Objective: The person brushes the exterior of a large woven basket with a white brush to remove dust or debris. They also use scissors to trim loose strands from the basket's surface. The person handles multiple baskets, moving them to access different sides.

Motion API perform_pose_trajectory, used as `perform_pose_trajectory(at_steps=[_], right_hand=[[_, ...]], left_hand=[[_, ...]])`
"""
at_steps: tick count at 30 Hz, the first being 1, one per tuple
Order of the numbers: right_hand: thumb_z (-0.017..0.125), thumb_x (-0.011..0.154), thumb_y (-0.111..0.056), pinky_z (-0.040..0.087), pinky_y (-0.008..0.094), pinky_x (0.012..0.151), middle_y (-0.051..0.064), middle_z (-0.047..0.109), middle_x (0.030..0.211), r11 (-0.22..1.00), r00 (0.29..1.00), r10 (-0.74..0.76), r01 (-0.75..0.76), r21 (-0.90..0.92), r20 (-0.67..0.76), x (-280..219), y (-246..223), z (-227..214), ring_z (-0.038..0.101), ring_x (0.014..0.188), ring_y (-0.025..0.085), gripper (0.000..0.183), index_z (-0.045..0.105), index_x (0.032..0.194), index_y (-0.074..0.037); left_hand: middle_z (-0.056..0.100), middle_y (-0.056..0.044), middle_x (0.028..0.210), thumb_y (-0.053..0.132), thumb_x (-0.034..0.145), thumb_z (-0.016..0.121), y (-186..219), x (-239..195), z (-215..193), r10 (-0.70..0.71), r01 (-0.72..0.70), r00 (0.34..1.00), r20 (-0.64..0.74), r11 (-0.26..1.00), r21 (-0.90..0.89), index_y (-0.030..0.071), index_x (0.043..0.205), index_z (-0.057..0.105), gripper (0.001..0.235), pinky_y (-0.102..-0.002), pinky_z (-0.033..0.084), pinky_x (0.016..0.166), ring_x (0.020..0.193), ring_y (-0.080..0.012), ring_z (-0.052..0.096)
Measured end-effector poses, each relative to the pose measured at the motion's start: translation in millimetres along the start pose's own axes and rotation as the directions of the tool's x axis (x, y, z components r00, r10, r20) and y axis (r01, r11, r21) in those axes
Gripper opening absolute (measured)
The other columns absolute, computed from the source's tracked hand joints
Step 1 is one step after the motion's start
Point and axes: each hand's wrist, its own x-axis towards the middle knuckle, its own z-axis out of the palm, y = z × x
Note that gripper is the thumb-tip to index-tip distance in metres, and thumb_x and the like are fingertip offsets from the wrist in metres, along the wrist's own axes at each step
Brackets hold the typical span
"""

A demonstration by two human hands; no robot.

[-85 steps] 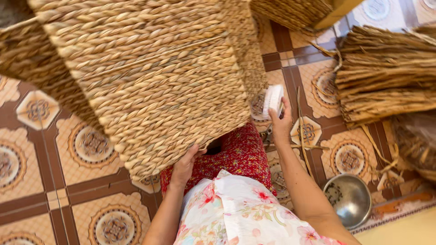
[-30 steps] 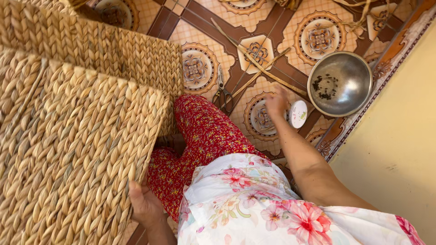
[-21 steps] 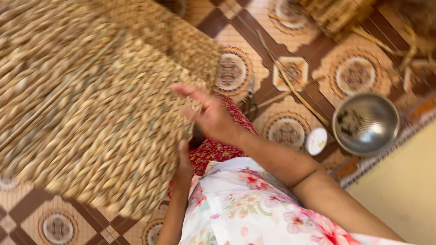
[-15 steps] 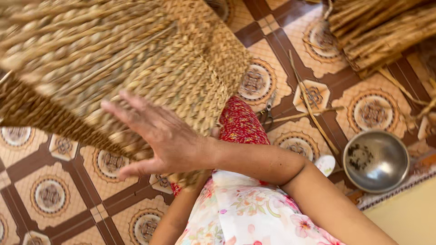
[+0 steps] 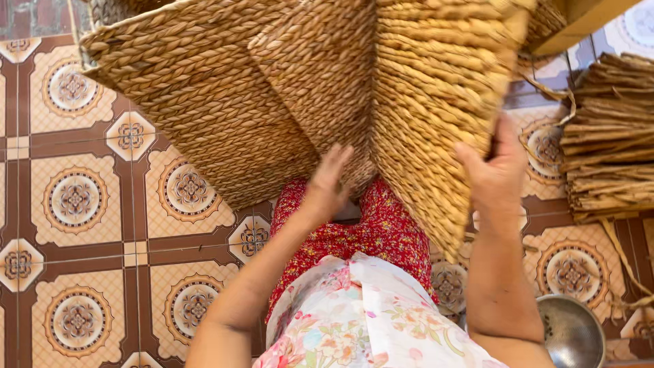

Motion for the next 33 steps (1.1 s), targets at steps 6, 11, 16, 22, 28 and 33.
perform_pose_trajectory(at_steps=[6,11,16,22,28,33], right_hand=[[0.071,0.098,0.003,0.053,0.03,0.107,0.01,0.067,0.133,0.991,0.99,0.121,-0.116,0.069,-0.076,5.8,6.5,-27.5,0.066,0.117,0.016,0.046,0.056,0.142,0.003],[0.071,0.099,0.003,0.055,0.032,0.102,0.012,0.068,0.131,0.971,0.966,0.198,-0.17,0.166,-0.168,23.3,13.7,-41.0,0.067,0.113,0.018,0.044,0.058,0.14,0.005],[0.069,0.096,0.004,0.054,0.031,0.105,0.011,0.068,0.132,0.975,0.959,0.202,-0.178,0.132,-0.199,27.7,15.2,-49.8,0.068,0.116,0.017,0.045,0.058,0.14,0.005],[0.07,0.098,0.005,0.052,0.03,0.109,0.01,0.068,0.134,0.987,0.969,0.153,-0.14,0.078,-0.196,6.4,25.8,-64.1,0.066,0.118,0.016,0.045,0.059,0.142,0.005],[0.069,0.101,0.004,0.052,0.028,0.105,0.009,0.069,0.127,0.987,0.975,0.152,-0.158,-0.026,-0.161,-9.5,38.6,-71.3,0.066,0.115,0.015,0.035,0.062,0.135,0.006],[0.07,0.102,0.002,0.052,0.027,0.099,0.011,0.07,0.122,0.974,0.976,0.14,-0.166,-0.157,-0.166,-14.5,33.8,-77.2,0.066,0.112,0.015,0.037,0.063,0.139,0.006]], left_hand=[[0.054,-0.022,0.147,0.005,0.091,0.078,-80.2,77.9,-111.9,0.056,0.055,0.943,-0.329,0.947,0.318,0.007,0.137,0.062,0.049,-0.046,0.043,0.118,0.137,-0.0387,0.051],[0.056,-0.021,0.144,0.008,0.09,0.079,-98.4,136.8,-154.9,0.137,0.021,0.944,-0.299,0.882,0.471,0.006,0.133,0.066,0.045,-0.048,0.046,0.111,0.131,-0.0412,0.052],[0.057,-0.02,0.137,0.018,0.09,0.079,-105.0,176.6,-140.1,0.001,0.143,0.943,-0.332,0.902,0.407,0.008,0.126,0.069,0.039,-0.048,0.048,0.101,0.124,-0.0381,0.056],[0.056,-0.014,0.142,0.021,0.097,0.082,-132.7,195.1,-145.4,0.099,0.162,0.879,-0.467,0.858,0.487,0.014,0.13,0.067,0.037,-0.047,0.049,0.112,0.131,-0.0331,0.057],[0.054,-0.026,0.137,0.032,0.085,0.087,-159.5,223.4,-207.8,0.257,0.204,0.825,-0.504,0.695,0.689,0.004,0.139,0.057,0.068,-0.058,0.039,0.106,0.13,-0.0438,0.049],[0.056,-0.014,0.136,0.033,0.094,0.085,-138.8,226.6,-162.9,0.155,0.194,0.879,-0.45,0.747,0.636,0.011,0.135,0.057,0.054,-0.047,0.049,0.108,0.13,-0.0325,0.054]])
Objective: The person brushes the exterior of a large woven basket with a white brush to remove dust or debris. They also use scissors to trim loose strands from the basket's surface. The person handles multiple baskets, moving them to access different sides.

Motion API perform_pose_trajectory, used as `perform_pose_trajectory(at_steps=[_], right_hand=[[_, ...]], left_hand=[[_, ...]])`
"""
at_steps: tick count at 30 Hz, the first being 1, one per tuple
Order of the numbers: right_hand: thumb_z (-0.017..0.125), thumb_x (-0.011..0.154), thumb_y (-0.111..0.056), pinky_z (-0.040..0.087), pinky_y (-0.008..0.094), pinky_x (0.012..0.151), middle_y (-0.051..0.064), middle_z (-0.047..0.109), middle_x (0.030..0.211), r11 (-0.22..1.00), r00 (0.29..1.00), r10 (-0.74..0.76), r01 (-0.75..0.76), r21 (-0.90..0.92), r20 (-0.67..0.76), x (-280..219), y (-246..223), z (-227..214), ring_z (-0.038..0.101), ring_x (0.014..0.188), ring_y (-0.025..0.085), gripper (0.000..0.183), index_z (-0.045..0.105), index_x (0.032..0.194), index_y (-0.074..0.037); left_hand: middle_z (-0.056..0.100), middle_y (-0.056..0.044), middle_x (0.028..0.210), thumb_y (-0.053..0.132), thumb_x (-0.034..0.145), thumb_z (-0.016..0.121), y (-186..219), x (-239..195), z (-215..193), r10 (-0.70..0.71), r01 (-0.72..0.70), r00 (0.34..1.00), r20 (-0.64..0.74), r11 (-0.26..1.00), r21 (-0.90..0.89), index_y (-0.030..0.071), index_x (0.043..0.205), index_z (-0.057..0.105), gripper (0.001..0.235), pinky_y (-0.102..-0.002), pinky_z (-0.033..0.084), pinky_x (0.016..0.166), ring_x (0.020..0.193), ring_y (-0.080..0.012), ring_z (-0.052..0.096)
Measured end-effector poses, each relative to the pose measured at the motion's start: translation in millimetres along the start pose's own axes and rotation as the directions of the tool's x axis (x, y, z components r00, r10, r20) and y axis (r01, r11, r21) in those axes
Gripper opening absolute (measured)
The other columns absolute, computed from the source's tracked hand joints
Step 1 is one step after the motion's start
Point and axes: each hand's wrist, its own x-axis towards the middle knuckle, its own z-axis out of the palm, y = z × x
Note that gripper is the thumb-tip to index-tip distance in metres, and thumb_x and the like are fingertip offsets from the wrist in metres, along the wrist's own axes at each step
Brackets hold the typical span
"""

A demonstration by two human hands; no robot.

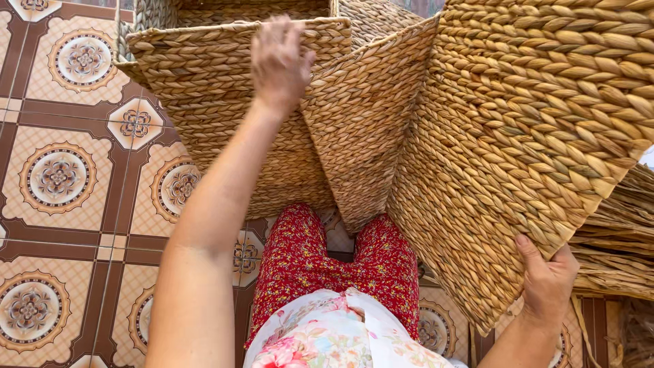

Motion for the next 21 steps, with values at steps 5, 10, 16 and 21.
perform_pose_trajectory(at_steps=[5,10,16,21], right_hand=[[0.07,0.102,0.004,0.054,0.028,0.102,0.011,0.07,0.127,0.996,0.999,-0.017,0.019,0.085,-0.03,-11.0,2.0,-0.8,0.066,0.113,0.015,0.036,0.064,0.138,0.004],[0.07,0.1,0.006,0.055,0.029,0.101,0.011,0.07,0.127,0.982,0.993,0.002,0.021,0.188,-0.121,-15.4,9.9,-11.0,0.068,0.111,0.016,0.037,0.064,0.137,0.005],[0.068,0.099,0.009,0.055,0.03,0.102,0.013,0.07,0.129,0.963,0.96,0.041,0.036,0.266,-0.277,-32.5,13.5,-39.6,0.068,0.111,0.018,0.037,0.063,0.136,0.007],[0.068,0.098,0.008,0.055,0.03,0.104,0.013,0.07,0.129,0.962,0.934,0.036,0.065,0.267,-0.355,-39.3,15.2,-62.1,0.069,0.112,0.018,0.039,0.062,0.136,0.007]], left_hand=[[0.058,-0.016,0.125,0.036,0.086,0.085,45.3,-64.2,11.3,-0.285,0.306,0.952,0.113,0.904,-0.298,0.009,0.134,0.052,0.065,-0.041,0.055,0.091,0.115,-0.0273,0.058],[0.067,-0.008,0.117,0.038,0.088,0.079,50.8,-70.8,-1.8,-0.483,0.574,0.798,0.361,0.425,-0.7,0.007,0.136,0.053,0.063,-0.031,0.058,0.082,0.101,-0.018,0.066],[0.077,0.0,0.096,0.032,0.096,0.073,65.2,-82.8,-27.4,-0.169,0.593,0.802,0.573,0.117,-0.797,0.003,0.114,0.075,0.034,-0.022,0.054,0.071,0.085,-0.007,0.067],[0.07,0.002,0.095,0.023,0.1,0.074,105.9,-86.9,-35.9,-0.237,0.377,0.882,0.407,-0.162,-0.912,0.002,0.114,0.073,0.025,-0.019,0.046,0.07,0.083,-0.0035,0.059]])
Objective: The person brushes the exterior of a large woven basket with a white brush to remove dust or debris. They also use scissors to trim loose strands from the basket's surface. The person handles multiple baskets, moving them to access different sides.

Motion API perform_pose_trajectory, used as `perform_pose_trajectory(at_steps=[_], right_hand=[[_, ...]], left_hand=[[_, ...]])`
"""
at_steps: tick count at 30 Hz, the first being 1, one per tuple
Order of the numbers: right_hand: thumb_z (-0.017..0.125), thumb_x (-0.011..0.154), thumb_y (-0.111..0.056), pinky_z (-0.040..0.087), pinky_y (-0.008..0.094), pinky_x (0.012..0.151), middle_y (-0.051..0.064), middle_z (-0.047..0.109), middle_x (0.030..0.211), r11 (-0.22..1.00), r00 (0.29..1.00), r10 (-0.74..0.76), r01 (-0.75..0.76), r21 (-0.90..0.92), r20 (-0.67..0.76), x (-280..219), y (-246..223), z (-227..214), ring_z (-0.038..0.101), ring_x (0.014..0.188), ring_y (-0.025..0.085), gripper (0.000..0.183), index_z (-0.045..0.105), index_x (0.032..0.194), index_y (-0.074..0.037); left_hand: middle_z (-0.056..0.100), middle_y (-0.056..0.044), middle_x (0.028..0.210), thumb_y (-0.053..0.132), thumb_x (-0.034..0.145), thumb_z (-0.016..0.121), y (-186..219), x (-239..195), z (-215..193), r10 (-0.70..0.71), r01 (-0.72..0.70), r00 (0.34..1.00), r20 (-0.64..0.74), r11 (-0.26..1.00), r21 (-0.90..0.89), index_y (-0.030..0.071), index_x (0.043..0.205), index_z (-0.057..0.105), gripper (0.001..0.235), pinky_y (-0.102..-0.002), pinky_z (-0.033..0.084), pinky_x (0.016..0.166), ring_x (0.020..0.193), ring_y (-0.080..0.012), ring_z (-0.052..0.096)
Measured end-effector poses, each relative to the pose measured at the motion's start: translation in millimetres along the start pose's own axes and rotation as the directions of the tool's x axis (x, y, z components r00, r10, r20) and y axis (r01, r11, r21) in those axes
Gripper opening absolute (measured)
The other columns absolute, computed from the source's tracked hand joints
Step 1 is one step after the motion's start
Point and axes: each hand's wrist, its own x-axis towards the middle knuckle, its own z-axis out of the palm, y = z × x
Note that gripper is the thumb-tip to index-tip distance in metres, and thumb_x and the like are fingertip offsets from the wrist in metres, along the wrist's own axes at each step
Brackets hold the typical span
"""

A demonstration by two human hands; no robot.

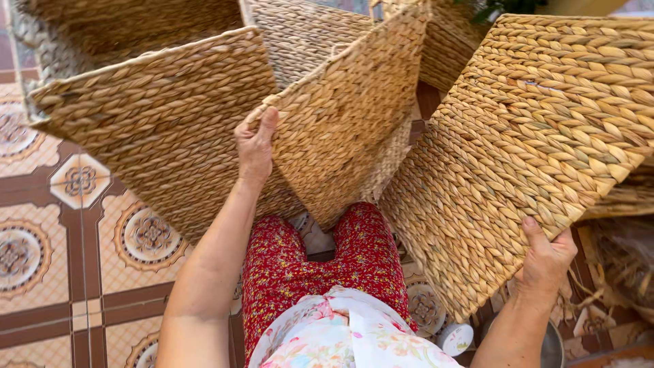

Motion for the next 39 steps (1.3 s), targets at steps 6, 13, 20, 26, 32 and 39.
perform_pose_trajectory(at_steps=[6,13,20,26,32,39], right_hand=[[0.071,0.102,0.003,0.051,0.025,0.098,0.008,0.07,0.124,0.929,0.993,-0.121,0.107,-0.355,-0.018,5.1,12.9,-24.5,0.064,0.109,0.012,0.035,0.065,0.136,0.005],[0.07,0.103,0.003,0.051,0.025,0.095,0.005,0.071,0.118,0.89,0.978,-0.208,0.203,-0.409,0.033,22.2,40.4,-13.5,0.063,0.103,0.011,0.025,0.066,0.128,0.005],[0.069,0.103,0.002,0.049,0.026,0.101,0.005,0.071,0.119,0.899,0.974,-0.222,0.223,-0.376,0.046,35.9,47.3,9.7,0.063,0.107,0.011,0.025,0.067,0.128,0.005],[0.068,0.106,0.0,0.049,0.027,0.102,0.006,0.071,0.123,0.848,0.963,-0.262,0.259,-0.462,0.059,40.7,46.2,30.3,0.064,0.11,0.016,0.028,0.065,0.133,0.003],[0.075,0.103,-0.01,0.05,0.041,0.097,0.015,0.069,0.121,0.556,0.851,-0.512,0.432,-0.71,0.118,37.0,92.0,70.2,0.064,0.107,0.033,0.034,0.064,0.132,0.004],[0.046,0.1,-0.007,0.053,0.045,0.102,0.015,0.03,0.161,0.967,0.979,-0.114,0.148,-0.209,0.17,22.4,203.6,205.3,0.047,0.133,0.031,0.058,0.031,0.156,-0.008]], left_hand=[[0.071,0.001,0.095,0.023,0.102,0.075,35.9,2.0,25.8,0.068,-0.069,0.997,-0.025,0.996,-0.058,0.002,0.11,0.075,0.022,-0.021,0.044,0.072,0.082,-0.0046,0.057],[0.071,0.0,0.096,0.024,0.099,0.08,67.5,18.6,43.2,0.125,-0.141,0.987,-0.102,0.977,-0.163,0.002,0.102,0.074,0.023,-0.025,0.05,0.081,0.085,-0.0085,0.06],[0.072,-0.004,0.096,0.026,0.096,0.081,43.1,25.7,68.0,0.077,-0.119,0.983,-0.169,0.96,-0.253,0.002,0.1,0.073,0.025,-0.03,0.055,0.082,0.086,-0.0128,0.064],[0.075,-0.005,0.1,0.026,0.093,0.078,6.6,36.1,69.3,0.036,-0.09,0.984,-0.172,0.942,-0.324,0.0,0.108,0.074,0.029,-0.03,0.056,0.082,0.088,-0.0136,0.067],[0.073,-0.003,0.098,0.023,0.097,0.078,-35.7,68.3,54.3,0.009,-0.056,0.984,-0.177,0.963,-0.265,0.0,0.111,0.074,0.027,-0.027,0.051,0.079,0.087,-0.0107,0.064],[0.075,-0.004,0.099,0.026,0.092,0.078,-46.1,99.6,16.4,-0.123,0.1,0.987,-0.105,0.974,-0.202,0.003,0.116,0.073,0.034,-0.028,0.057,0.08,0.088,-0.0106,0.068]])
